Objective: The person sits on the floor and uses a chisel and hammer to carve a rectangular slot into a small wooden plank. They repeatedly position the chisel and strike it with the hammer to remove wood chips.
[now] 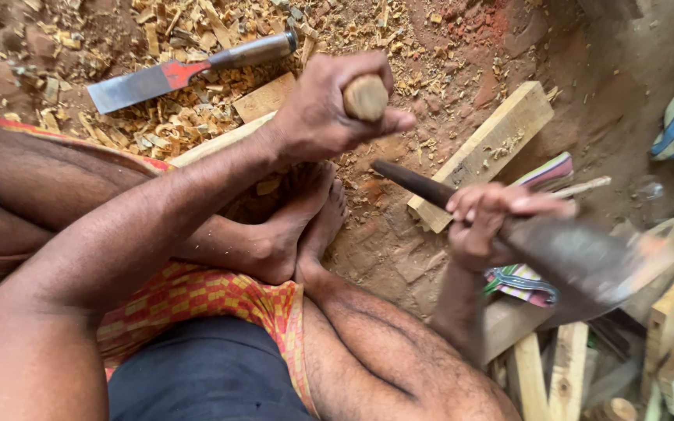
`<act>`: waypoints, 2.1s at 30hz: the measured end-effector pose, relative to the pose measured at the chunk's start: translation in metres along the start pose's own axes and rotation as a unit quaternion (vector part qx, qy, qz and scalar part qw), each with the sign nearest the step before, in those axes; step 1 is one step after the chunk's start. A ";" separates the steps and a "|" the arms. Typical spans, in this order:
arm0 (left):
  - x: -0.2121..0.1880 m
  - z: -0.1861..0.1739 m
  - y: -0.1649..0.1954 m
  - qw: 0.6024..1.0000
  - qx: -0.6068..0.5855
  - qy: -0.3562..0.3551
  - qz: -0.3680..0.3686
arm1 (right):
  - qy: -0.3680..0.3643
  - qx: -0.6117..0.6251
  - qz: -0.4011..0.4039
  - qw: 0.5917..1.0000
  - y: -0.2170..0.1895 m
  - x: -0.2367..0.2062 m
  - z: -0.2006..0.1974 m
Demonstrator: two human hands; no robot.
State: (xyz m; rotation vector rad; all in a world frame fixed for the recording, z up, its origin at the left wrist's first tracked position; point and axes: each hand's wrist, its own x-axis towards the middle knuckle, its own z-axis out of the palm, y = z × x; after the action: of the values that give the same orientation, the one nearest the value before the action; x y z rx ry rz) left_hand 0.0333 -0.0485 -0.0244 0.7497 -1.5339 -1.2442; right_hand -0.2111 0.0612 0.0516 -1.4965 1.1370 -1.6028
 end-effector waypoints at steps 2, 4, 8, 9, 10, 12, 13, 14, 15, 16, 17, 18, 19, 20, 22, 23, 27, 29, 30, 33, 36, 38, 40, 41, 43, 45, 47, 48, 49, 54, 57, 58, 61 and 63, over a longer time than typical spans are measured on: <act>0.002 0.002 0.002 0.999 0.023 -0.035 0.015 | 0.003 -0.048 0.041 0.998 -0.016 0.019 0.006; 0.002 0.001 0.004 0.999 0.018 -0.043 -0.020 | -0.062 -0.174 0.069 0.980 -0.033 0.034 0.011; -0.006 -0.004 0.004 0.998 -0.032 -0.047 0.015 | -0.368 -0.420 0.161 0.814 -0.036 0.049 0.024; -0.008 -0.005 0.002 0.998 -0.045 -0.045 0.030 | -0.360 -0.435 0.111 0.817 -0.035 0.050 0.024; -0.011 -0.006 0.000 0.996 -0.060 -0.041 0.044 | -0.354 -0.449 0.063 0.818 -0.033 0.051 0.023; -0.010 -0.003 -0.006 0.998 -0.023 -0.065 0.005 | -0.311 -0.405 0.077 0.856 -0.034 0.052 0.018; -0.009 -0.001 -0.008 0.994 0.024 -0.096 -0.050 | -0.272 -0.345 0.145 0.886 -0.037 0.053 0.013; -0.005 0.002 -0.009 0.984 0.068 -0.129 -0.106 | -0.220 -0.286 0.203 0.910 -0.038 0.052 0.012; -0.004 0.004 -0.008 0.984 0.058 -0.124 -0.111 | -0.160 -0.221 0.253 0.928 -0.040 0.051 0.010; 0.001 0.005 -0.005 0.986 0.051 -0.117 -0.111 | -0.087 -0.157 0.282 0.942 -0.039 0.050 0.011; 0.004 0.004 0.001 0.987 0.046 -0.111 -0.105 | -0.110 -0.193 0.276 0.935 -0.035 0.048 0.012; 0.006 0.001 0.009 0.994 0.028 -0.098 -0.049 | -0.132 -0.227 0.268 0.927 -0.033 0.046 0.014; 0.008 -0.001 0.018 0.996 0.007 -0.089 0.007 | -0.242 -0.358 0.226 0.873 -0.026 0.041 0.019; 0.006 -0.007 0.028 0.995 -0.014 -0.081 0.065 | -0.343 -0.477 0.177 0.789 -0.021 0.038 0.023; 0.000 -0.016 0.047 0.995 0.022 -0.079 0.057 | -0.314 -0.430 0.097 0.841 -0.017 0.027 0.026; -0.003 -0.020 0.055 0.995 0.037 -0.075 0.048 | -0.302 -0.404 0.061 0.861 -0.017 0.021 0.027; 0.060 0.025 0.025 0.921 0.272 -0.238 -0.146 | -0.173 -0.188 0.050 0.966 -0.014 -0.005 0.028; 0.080 0.043 0.007 0.941 0.179 -0.171 -0.232 | -0.043 -0.136 0.158 0.977 -0.003 -0.014 0.027; 0.086 0.047 -0.001 0.933 0.155 -0.146 -0.290 | -0.052 -0.033 0.095 0.994 0.008 -0.013 0.024; 0.061 0.039 -0.018 0.951 0.197 -0.230 -0.066 | -0.029 0.151 -0.021 0.988 0.030 -0.017 0.007; 0.009 0.008 -0.008 0.983 0.121 -0.002 -0.138 | 0.041 0.073 -0.002 0.996 0.027 -0.030 -0.015; -0.006 -0.014 -0.001 0.992 0.105 -0.002 -0.072 | 0.066 0.023 -0.006 0.998 0.023 -0.035 -0.025; -0.006 -0.029 0.004 0.998 0.024 -0.031 -0.050 | 0.077 0.048 0.021 0.996 0.020 -0.036 -0.030; -0.002 -0.033 0.005 0.998 -0.018 -0.038 -0.050 | 0.082 0.064 0.033 0.994 0.021 -0.034 -0.031; 0.010 -0.037 0.003 0.991 -0.100 -0.012 -0.090 | 0.073 0.048 0.028 0.996 0.024 -0.030 -0.030; 0.016 -0.037 -0.001 0.972 -0.180 0.020 -0.152 | 0.071 0.036 0.025 0.996 0.026 -0.027 -0.030; 0.015 -0.036 -0.008 0.959 -0.222 0.040 -0.173 | 0.070 0.034 0.023 0.997 0.026 -0.027 -0.030; 0.014 -0.035 -0.012 0.960 -0.223 0.044 -0.164 | 0.071 0.041 0.021 0.996 0.026 -0.029 -0.031; 0.011 -0.035 -0.017 0.960 -0.225 0.050 -0.157 | 0.072 0.047 0.021 0.996 0.025 -0.031 -0.031; 0.005 -0.028 -0.041 0.971 -0.206 0.036 -0.119 | 0.063 0.037 0.020 0.997 0.023 -0.037 -0.032; 0.008 -0.024 -0.048 0.980 -0.187 0.040 -0.060 | 0.054 0.021 0.007 0.998 0.021 -0.039 -0.030; 0.010 -0.024 -0.049 0.979 -0.190 0.042 -0.058 | 0.052 0.028 0.003 0.998 0.020 -0.040 -0.029; 0.015 -0.025 -0.046 0.969 -0.221 0.040 -0.098 | 0.053 0.043 0.001 0.998 0.019 -0.042 -0.027; 0.017 -0.026 -0.043 0.969 -0.216 0.022 -0.117 | 0.053 0.048 0.004 0.997 0.021 -0.038 -0.023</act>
State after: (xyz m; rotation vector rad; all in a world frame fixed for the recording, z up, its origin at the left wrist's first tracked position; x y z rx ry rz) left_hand 0.0469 -0.0849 -0.0602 0.6727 -1.1018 -1.6562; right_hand -0.2312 0.0908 0.0176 -1.3567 1.1054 -1.7235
